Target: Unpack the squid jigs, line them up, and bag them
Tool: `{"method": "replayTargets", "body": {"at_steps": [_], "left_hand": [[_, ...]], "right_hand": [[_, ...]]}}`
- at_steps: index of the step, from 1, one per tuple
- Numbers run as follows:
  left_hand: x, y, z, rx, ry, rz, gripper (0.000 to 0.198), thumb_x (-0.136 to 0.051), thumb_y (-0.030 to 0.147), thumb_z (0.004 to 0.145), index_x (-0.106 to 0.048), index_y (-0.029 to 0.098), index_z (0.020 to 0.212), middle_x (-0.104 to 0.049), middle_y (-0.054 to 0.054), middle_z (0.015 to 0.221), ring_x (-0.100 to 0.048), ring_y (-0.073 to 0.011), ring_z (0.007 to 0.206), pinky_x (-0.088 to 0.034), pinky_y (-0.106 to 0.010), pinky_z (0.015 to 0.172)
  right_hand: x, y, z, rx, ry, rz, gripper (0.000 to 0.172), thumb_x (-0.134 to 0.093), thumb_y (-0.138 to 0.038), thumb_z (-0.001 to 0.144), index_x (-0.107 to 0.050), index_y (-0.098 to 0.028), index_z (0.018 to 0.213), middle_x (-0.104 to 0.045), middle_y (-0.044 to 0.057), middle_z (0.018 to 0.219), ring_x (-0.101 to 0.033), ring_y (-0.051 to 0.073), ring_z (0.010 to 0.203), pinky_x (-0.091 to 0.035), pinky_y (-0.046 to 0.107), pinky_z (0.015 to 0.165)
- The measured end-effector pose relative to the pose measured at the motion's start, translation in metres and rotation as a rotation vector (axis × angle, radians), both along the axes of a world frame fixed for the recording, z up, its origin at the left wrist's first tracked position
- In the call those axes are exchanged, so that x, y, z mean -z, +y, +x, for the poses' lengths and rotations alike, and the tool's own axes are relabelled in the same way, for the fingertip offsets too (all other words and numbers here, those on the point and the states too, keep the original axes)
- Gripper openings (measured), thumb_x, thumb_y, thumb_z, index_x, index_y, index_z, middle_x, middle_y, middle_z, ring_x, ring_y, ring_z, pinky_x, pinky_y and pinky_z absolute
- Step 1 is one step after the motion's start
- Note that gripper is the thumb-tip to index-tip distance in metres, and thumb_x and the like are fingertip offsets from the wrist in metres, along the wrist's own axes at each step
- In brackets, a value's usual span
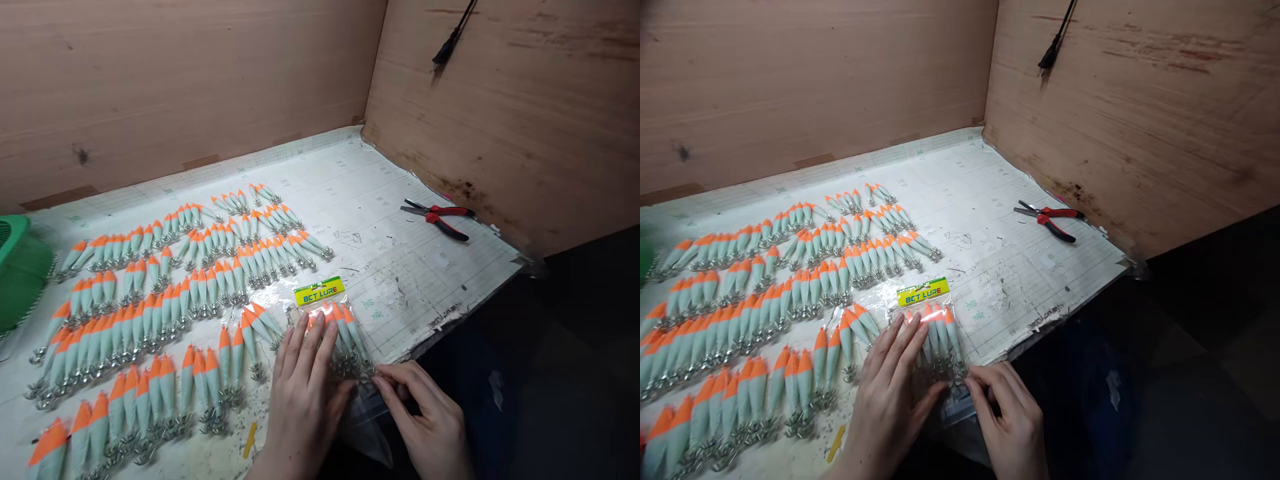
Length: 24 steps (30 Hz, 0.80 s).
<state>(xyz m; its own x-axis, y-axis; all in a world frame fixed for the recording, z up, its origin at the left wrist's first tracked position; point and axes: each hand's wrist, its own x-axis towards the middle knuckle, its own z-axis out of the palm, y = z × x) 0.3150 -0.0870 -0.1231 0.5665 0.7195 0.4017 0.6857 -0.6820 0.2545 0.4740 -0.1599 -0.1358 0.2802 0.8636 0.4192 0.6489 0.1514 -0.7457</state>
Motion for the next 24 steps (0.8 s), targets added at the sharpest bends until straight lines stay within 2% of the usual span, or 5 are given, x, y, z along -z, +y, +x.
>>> {"method": "replayTargets", "body": {"at_steps": [5, 11, 19, 22, 24], "left_hand": [[-0.002, 0.006, -0.002, 0.034, 0.026, -0.093, 0.059, -0.054, 0.026, 0.086, -0.034, 0.014, 0.14, -0.053, -0.009, 0.136, -0.037, -0.0245, 0.134, -0.026, -0.046, 0.113], [-0.005, 0.005, 0.009, 0.053, 0.026, -0.111, 0.059, -0.055, 0.031, 0.085, -0.038, 0.014, 0.139, -0.05, -0.012, 0.138, -0.034, -0.0295, 0.135, -0.025, -0.053, 0.112], [-0.004, 0.011, 0.021, 0.078, -0.015, -0.101, 0.05, -0.053, 0.025, 0.085, -0.044, 0.012, 0.132, -0.058, -0.012, 0.129, -0.041, -0.0285, 0.131, -0.025, -0.053, 0.112], [-0.004, 0.004, 0.018, 0.029, -0.045, -0.048, 0.041, -0.053, 0.023, 0.086, -0.05, 0.015, 0.126, -0.059, -0.012, 0.125, -0.045, -0.0287, 0.127, -0.032, -0.049, 0.107], [-0.002, -0.007, 0.012, -0.046, -0.096, -0.007, 0.029, -0.055, 0.021, 0.085, -0.058, 0.018, 0.113, -0.063, -0.01, 0.112, -0.055, -0.0268, 0.112, -0.042, -0.042, 0.096]], "right_hand": [[0.0, 0.002, 0.001, -0.002, -0.048, 0.007, 0.012, -0.055, -0.012, 0.087, -0.064, -0.018, 0.09, -0.062, 0.003, 0.072, -0.06, 0.013, 0.062, -0.052, 0.023, 0.058], [-0.002, 0.004, -0.001, -0.04, -0.056, 0.03, 0.013, -0.053, -0.008, 0.087, -0.062, -0.018, 0.087, -0.061, 0.003, 0.07, -0.061, 0.014, 0.065, -0.052, 0.023, 0.061], [0.0, 0.006, 0.0, -0.042, -0.124, 0.013, 0.015, -0.049, -0.009, 0.089, -0.058, -0.019, 0.082, -0.057, 0.002, 0.068, -0.057, 0.014, 0.063, -0.049, 0.026, 0.06], [0.002, 0.005, 0.0, -0.064, -0.156, 0.011, 0.015, -0.048, -0.008, 0.089, -0.056, -0.019, 0.083, -0.056, 0.003, 0.069, -0.055, 0.015, 0.064, -0.048, 0.028, 0.061], [0.003, 0.004, 0.0, -0.069, -0.163, 0.009, 0.014, -0.049, -0.009, 0.089, -0.055, -0.019, 0.083, -0.055, 0.003, 0.068, -0.055, 0.015, 0.065, -0.047, 0.028, 0.061]]}}
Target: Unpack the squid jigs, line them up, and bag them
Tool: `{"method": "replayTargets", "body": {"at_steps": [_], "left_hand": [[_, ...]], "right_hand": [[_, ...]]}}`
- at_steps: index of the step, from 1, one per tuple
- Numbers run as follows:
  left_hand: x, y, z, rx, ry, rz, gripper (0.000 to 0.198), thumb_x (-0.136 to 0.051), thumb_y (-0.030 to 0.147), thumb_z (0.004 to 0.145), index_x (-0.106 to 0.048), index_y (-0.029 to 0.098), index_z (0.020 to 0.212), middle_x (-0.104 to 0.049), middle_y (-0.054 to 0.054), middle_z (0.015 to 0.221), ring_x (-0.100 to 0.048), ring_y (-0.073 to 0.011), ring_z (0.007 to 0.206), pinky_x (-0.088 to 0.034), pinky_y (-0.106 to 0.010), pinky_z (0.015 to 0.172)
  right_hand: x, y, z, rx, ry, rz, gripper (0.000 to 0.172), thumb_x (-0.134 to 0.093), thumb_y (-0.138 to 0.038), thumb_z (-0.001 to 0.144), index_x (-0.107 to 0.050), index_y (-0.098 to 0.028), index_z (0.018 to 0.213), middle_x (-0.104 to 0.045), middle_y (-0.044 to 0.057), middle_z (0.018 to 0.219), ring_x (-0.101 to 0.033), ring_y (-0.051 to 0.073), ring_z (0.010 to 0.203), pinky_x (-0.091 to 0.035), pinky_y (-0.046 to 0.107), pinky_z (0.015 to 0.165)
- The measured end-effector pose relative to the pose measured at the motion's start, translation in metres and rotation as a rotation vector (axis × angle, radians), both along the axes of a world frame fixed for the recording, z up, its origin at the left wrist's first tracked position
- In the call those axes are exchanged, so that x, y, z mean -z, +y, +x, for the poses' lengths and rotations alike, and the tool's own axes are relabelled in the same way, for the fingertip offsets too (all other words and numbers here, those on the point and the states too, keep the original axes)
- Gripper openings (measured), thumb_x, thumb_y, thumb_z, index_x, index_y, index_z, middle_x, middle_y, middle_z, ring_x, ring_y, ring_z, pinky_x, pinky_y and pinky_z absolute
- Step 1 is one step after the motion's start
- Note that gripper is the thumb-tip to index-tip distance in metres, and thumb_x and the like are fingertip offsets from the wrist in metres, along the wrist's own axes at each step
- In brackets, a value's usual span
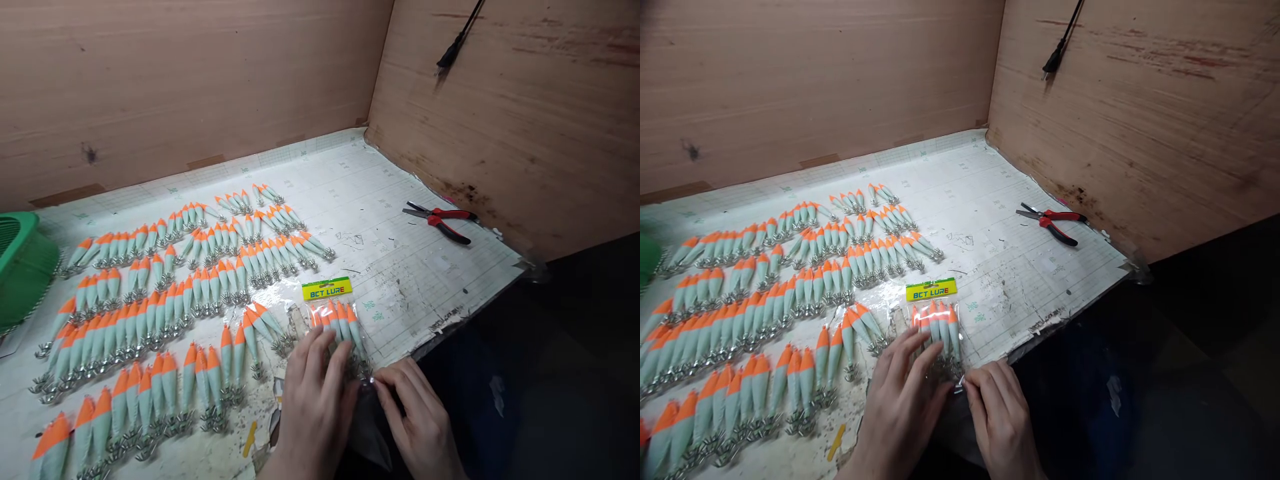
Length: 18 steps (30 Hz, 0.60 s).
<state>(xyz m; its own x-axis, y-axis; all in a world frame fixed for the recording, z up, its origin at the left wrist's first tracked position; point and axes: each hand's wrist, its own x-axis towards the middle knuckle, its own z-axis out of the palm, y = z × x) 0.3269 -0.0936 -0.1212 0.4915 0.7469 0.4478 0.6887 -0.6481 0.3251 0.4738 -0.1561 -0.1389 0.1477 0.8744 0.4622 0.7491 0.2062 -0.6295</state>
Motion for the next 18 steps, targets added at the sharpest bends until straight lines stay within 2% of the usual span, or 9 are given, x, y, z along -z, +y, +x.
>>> {"method": "replayTargets", "body": {"at_steps": [2, 4, 6, 10, 13, 15, 18], "left_hand": [[0.004, -0.011, -0.007, -0.062, -0.047, 0.005, 0.014, -0.057, 0.021, 0.085, -0.061, 0.02, 0.098, -0.064, -0.007, 0.092, -0.06, -0.0211, 0.088, -0.047, -0.034, 0.08], [0.009, -0.02, -0.013, -0.086, -0.069, -0.036, 0.006, -0.056, 0.022, 0.086, -0.06, 0.02, 0.09, -0.06, -0.004, 0.081, -0.057, -0.0158, 0.07, -0.046, -0.027, 0.067], [0.013, -0.024, -0.018, -0.088, -0.08, -0.085, 0.006, -0.053, 0.022, 0.088, -0.058, 0.019, 0.088, -0.058, -0.003, 0.078, -0.055, -0.0135, 0.064, -0.044, -0.024, 0.06], [0.012, -0.023, -0.02, -0.068, -0.088, -0.096, 0.009, -0.05, 0.017, 0.089, -0.059, 0.019, 0.085, -0.058, -0.003, 0.074, -0.054, -0.0125, 0.06, -0.043, -0.022, 0.055], [0.011, -0.025, -0.015, 0.106, -0.103, 0.058, 0.014, -0.05, 0.013, 0.088, -0.062, 0.017, 0.083, -0.063, -0.003, 0.072, -0.057, -0.0119, 0.062, -0.046, -0.022, 0.058], [0.016, -0.029, -0.011, 0.213, -0.101, 0.201, 0.016, -0.05, 0.013, 0.089, -0.066, 0.015, 0.086, -0.068, -0.003, 0.077, -0.062, -0.0126, 0.071, -0.049, -0.023, 0.069], [0.027, -0.036, -0.007, 0.226, -0.045, 0.274, 0.026, -0.043, 0.015, 0.093, -0.069, 0.014, 0.098, -0.072, -0.004, 0.096, -0.063, -0.0153, 0.096, -0.046, -0.025, 0.09]], "right_hand": [[0.001, -0.001, 0.0, 0.014, 0.001, 0.011, 0.01, -0.052, -0.01, 0.088, -0.056, -0.019, 0.086, -0.056, 0.003, 0.071, -0.056, 0.015, 0.067, -0.048, 0.028, 0.063], [0.002, -0.001, 0.0, 0.012, 0.001, 0.028, 0.01, -0.054, -0.01, 0.087, -0.058, -0.019, 0.091, -0.059, 0.004, 0.075, -0.058, 0.016, 0.069, -0.05, 0.029, 0.066], [0.003, -0.001, 0.0, -0.024, -0.01, 0.05, 0.015, -0.055, -0.008, 0.085, -0.06, -0.019, 0.094, -0.061, 0.004, 0.076, -0.06, 0.016, 0.07, -0.05, 0.03, 0.068], [0.004, 0.001, 0.001, -0.069, -0.031, 0.104, 0.019, -0.054, -0.002, 0.084, -0.061, -0.019, 0.092, -0.061, 0.004, 0.074, -0.059, 0.016, 0.068, -0.05, 0.03, 0.065], [0.005, 0.003, 0.0, -0.07, -0.022, 0.127, 0.02, -0.056, -0.002, 0.084, -0.06, -0.018, 0.096, -0.061, 0.005, 0.076, -0.06, 0.016, 0.071, -0.052, 0.029, 0.069], [0.005, 0.004, 0.0, -0.08, -0.002, 0.111, 0.021, -0.055, -0.003, 0.085, -0.06, -0.017, 0.099, -0.06, 0.004, 0.077, -0.06, 0.015, 0.072, -0.053, 0.027, 0.069], [0.005, 0.004, 0.003, -0.132, 0.023, 0.054, 0.023, -0.051, -0.003, 0.087, -0.061, -0.018, 0.101, -0.059, 0.005, 0.079, -0.06, 0.014, 0.073, -0.054, 0.024, 0.065]]}}
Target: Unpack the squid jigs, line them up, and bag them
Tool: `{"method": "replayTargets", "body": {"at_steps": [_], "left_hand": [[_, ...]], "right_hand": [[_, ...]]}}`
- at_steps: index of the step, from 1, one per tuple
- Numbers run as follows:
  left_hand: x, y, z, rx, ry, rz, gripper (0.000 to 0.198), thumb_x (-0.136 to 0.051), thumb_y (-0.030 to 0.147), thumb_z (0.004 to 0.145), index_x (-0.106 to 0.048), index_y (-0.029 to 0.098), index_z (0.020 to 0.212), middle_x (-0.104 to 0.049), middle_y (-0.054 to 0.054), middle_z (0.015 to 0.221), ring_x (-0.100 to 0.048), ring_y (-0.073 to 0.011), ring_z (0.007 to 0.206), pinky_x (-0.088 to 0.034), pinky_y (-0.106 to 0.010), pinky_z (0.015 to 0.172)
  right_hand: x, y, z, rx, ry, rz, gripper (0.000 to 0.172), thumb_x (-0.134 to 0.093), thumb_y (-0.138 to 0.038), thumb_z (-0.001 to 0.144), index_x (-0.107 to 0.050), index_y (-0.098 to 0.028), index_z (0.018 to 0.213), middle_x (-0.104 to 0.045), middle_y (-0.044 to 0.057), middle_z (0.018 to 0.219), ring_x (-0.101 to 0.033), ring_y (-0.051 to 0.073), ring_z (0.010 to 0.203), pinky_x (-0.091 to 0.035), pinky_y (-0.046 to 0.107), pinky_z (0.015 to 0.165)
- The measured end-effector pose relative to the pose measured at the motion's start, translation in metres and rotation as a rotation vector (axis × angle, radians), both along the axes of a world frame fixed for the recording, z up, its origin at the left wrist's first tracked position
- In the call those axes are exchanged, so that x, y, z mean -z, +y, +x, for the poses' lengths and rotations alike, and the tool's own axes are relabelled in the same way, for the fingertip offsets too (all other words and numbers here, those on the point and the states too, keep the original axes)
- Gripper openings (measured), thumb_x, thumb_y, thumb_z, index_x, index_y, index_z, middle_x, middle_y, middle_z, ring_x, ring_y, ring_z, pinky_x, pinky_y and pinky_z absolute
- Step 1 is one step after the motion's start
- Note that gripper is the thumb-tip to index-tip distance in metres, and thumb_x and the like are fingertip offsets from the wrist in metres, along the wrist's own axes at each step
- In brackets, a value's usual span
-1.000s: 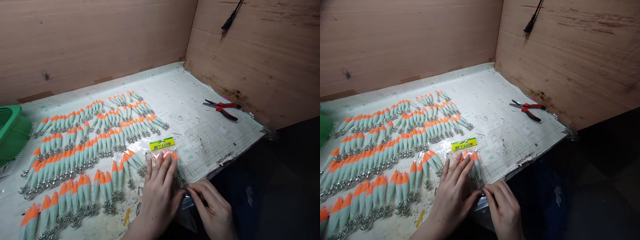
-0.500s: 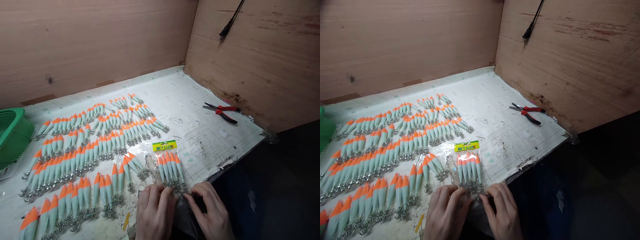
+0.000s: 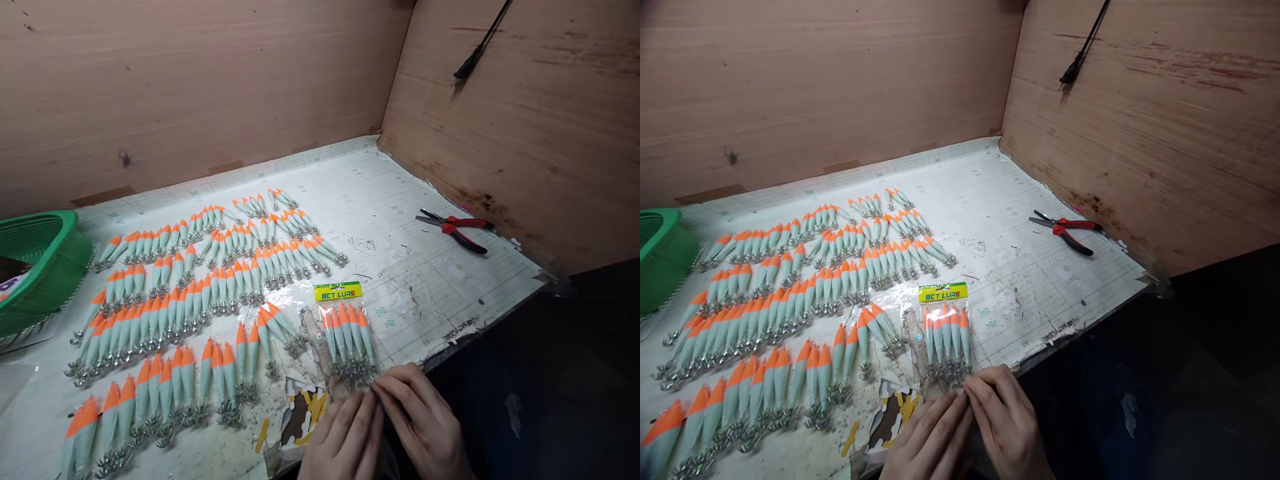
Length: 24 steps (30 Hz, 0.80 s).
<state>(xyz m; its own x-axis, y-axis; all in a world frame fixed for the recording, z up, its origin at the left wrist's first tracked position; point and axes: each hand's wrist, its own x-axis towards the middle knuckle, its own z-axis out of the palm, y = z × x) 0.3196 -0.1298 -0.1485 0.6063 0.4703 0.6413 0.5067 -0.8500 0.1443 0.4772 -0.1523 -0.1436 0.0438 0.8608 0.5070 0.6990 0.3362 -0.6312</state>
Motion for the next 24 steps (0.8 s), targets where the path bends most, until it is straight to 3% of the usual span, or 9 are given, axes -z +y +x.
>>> {"method": "replayTargets", "body": {"at_steps": [4, 10, 15, 19, 24], "left_hand": [[0.009, -0.002, -0.003, -0.009, 0.058, -0.007, 0.035, -0.035, 0.014, 0.095, -0.068, 0.013, 0.106, -0.068, -0.005, 0.114, -0.058, -0.0182, 0.112, -0.036, -0.029, 0.105], [0.012, -0.002, -0.003, -0.009, 0.06, 0.042, 0.034, -0.036, 0.015, 0.094, -0.069, 0.014, 0.103, -0.068, -0.005, 0.115, -0.059, -0.018, 0.111, -0.031, -0.032, 0.11], [0.021, -0.009, 0.001, -0.085, 0.036, 0.081, 0.033, -0.037, 0.014, 0.093, -0.069, 0.016, 0.103, -0.068, -0.009, 0.112, -0.058, -0.0191, 0.112, -0.031, -0.034, 0.108], [0.024, -0.016, 0.005, -0.223, 0.058, 0.047, 0.038, -0.032, 0.014, 0.094, -0.068, 0.013, 0.108, -0.067, -0.009, 0.114, -0.057, -0.0201, 0.111, -0.031, -0.032, 0.106], [0.024, -0.024, 0.008, -0.331, 0.172, 0.027, 0.037, -0.035, 0.014, 0.092, -0.064, 0.018, 0.115, -0.066, -0.009, 0.116, -0.057, -0.0219, 0.11, -0.038, -0.032, 0.092]], "right_hand": [[-0.003, 0.001, 0.006, -0.071, -0.013, -0.026, 0.025, -0.049, -0.002, 0.087, -0.06, -0.016, 0.103, -0.06, 0.006, 0.08, -0.06, 0.014, 0.074, -0.054, 0.023, 0.065], [0.0, 0.003, 0.004, -0.034, -0.148, 0.046, 0.019, -0.051, -0.004, 0.086, -0.06, -0.016, 0.097, -0.06, 0.006, 0.078, -0.057, 0.015, 0.069, -0.051, 0.029, 0.064], [0.002, 0.003, 0.002, -0.021, -0.12, 0.052, 0.018, -0.049, -0.003, 0.086, -0.059, -0.015, 0.096, -0.059, 0.006, 0.077, -0.056, 0.015, 0.07, -0.051, 0.029, 0.065], [0.0, 0.004, 0.004, -0.021, -0.113, 0.079, 0.021, -0.05, 0.0, 0.085, -0.06, -0.015, 0.097, -0.06, 0.006, 0.079, -0.058, 0.015, 0.072, -0.051, 0.029, 0.068], [0.0, 0.005, 0.004, -0.041, -0.121, 0.082, 0.023, -0.05, 0.0, 0.085, -0.061, -0.015, 0.098, -0.061, 0.006, 0.078, -0.058, 0.015, 0.07, -0.05, 0.029, 0.064]]}}
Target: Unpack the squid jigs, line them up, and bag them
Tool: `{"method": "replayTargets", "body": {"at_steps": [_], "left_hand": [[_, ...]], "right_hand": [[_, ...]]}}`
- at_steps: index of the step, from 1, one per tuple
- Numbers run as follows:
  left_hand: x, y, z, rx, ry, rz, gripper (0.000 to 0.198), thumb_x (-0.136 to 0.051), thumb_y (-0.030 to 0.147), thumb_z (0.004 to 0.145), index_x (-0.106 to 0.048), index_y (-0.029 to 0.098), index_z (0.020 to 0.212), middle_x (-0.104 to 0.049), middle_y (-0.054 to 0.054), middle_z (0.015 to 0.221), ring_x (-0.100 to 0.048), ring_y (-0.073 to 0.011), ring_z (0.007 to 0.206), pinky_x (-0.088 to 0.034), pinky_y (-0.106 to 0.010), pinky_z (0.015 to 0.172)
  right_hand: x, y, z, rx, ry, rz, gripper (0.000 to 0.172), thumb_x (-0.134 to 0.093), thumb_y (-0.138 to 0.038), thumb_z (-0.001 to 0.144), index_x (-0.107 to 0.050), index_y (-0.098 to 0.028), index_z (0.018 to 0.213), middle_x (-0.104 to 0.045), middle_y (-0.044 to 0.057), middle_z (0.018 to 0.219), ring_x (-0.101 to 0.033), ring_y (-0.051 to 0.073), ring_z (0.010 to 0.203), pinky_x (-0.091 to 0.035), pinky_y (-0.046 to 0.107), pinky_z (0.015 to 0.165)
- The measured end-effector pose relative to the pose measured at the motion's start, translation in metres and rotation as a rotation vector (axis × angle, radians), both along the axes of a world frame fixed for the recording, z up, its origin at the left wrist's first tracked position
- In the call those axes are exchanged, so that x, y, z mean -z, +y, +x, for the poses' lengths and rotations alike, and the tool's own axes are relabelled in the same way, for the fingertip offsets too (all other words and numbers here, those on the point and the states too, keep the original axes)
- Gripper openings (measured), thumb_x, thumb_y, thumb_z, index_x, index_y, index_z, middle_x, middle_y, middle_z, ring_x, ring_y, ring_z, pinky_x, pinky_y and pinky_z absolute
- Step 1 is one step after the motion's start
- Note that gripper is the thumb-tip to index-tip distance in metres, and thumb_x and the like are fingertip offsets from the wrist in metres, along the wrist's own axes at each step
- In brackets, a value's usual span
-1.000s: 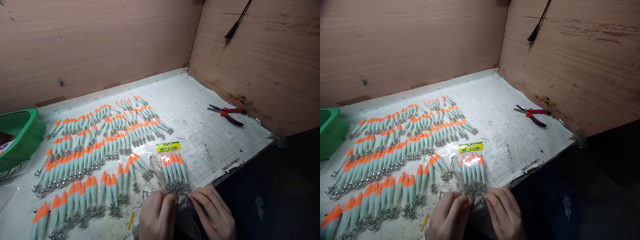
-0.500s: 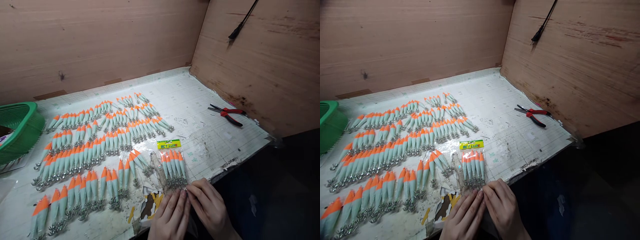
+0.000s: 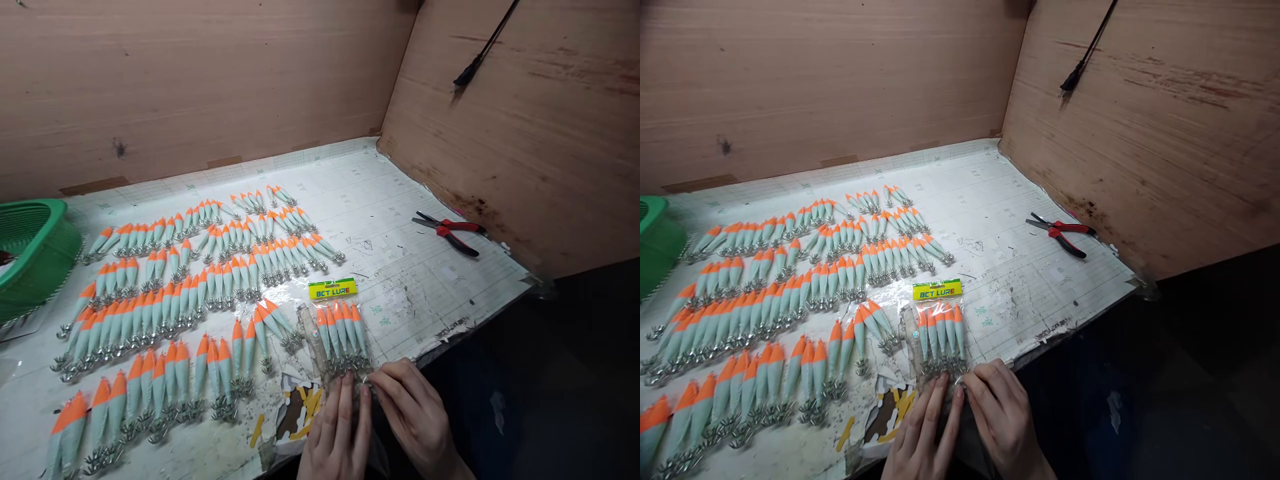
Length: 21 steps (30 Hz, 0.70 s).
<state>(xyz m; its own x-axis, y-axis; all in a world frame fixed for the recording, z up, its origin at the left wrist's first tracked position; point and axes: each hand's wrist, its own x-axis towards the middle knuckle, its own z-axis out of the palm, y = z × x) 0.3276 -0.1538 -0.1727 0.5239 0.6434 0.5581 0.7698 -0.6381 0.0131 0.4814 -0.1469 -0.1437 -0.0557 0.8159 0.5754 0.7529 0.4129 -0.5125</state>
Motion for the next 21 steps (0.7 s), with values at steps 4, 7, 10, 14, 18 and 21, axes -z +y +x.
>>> {"method": "replayTargets", "body": {"at_steps": [4, 7, 10, 14, 18, 21], "left_hand": [[-0.001, -0.003, 0.001, -0.041, 0.039, 0.005, 0.037, -0.037, 0.014, 0.091, -0.062, 0.016, 0.117, -0.067, -0.01, 0.114, -0.057, -0.0225, 0.109, -0.04, -0.033, 0.087], [-0.005, 0.0, 0.0, -0.02, 0.048, -0.018, 0.036, -0.037, 0.015, 0.09, -0.063, 0.015, 0.116, -0.066, -0.007, 0.115, -0.055, -0.0221, 0.109, -0.04, -0.032, 0.086], [-0.01, 0.004, -0.001, 0.039, 0.047, -0.025, 0.035, -0.04, 0.016, 0.09, -0.065, 0.018, 0.114, -0.062, 0.001, 0.125, -0.053, -0.0215, 0.11, -0.04, -0.031, 0.083], [-0.014, 0.008, -0.002, 0.052, 0.074, -0.005, 0.034, -0.04, 0.018, 0.091, -0.066, 0.02, 0.113, -0.061, 0.003, 0.126, -0.052, -0.021, 0.11, -0.04, -0.03, 0.078], [-0.011, 0.008, -0.004, 0.053, 0.079, -0.001, 0.034, -0.04, 0.021, 0.091, -0.065, 0.02, 0.114, -0.066, -0.003, 0.116, -0.053, -0.0205, 0.109, -0.039, -0.03, 0.083], [-0.009, 0.005, -0.005, 0.041, 0.094, -0.011, 0.035, -0.041, 0.02, 0.09, -0.063, 0.019, 0.117, -0.066, -0.007, 0.114, -0.054, -0.021, 0.11, -0.039, -0.031, 0.086]], "right_hand": [[0.001, 0.002, -0.003, 0.052, -0.041, 0.03, 0.018, -0.05, -0.002, 0.086, -0.06, -0.014, 0.094, -0.062, 0.006, 0.077, -0.059, 0.016, 0.071, -0.051, 0.031, 0.068], [0.002, 0.004, -0.005, 0.083, -0.069, 0.073, 0.014, -0.052, -0.003, 0.086, -0.059, -0.014, 0.091, -0.063, 0.006, 0.075, -0.059, 0.016, 0.07, -0.05, 0.031, 0.068], [0.0, 0.006, -0.005, 0.065, -0.069, 0.062, 0.015, -0.05, -0.003, 0.086, -0.059, -0.014, 0.091, -0.063, 0.006, 0.074, -0.059, 0.016, 0.068, -0.05, 0.03, 0.066], [-0.001, 0.008, -0.004, 0.052, -0.092, 0.074, 0.017, -0.048, -0.003, 0.086, -0.058, -0.015, 0.093, -0.064, 0.006, 0.074, -0.061, 0.016, 0.068, -0.051, 0.031, 0.069], [-0.001, 0.008, -0.004, 0.079, -0.098, 0.08, 0.015, -0.049, -0.004, 0.085, -0.057, -0.015, 0.091, -0.063, 0.005, 0.072, -0.06, 0.016, 0.066, -0.051, 0.031, 0.068], [0.0, 0.008, -0.004, 0.064, -0.098, 0.04, 0.014, -0.049, -0.004, 0.085, -0.056, -0.015, 0.091, -0.062, 0.006, 0.073, -0.059, 0.016, 0.067, -0.05, 0.031, 0.066]]}}
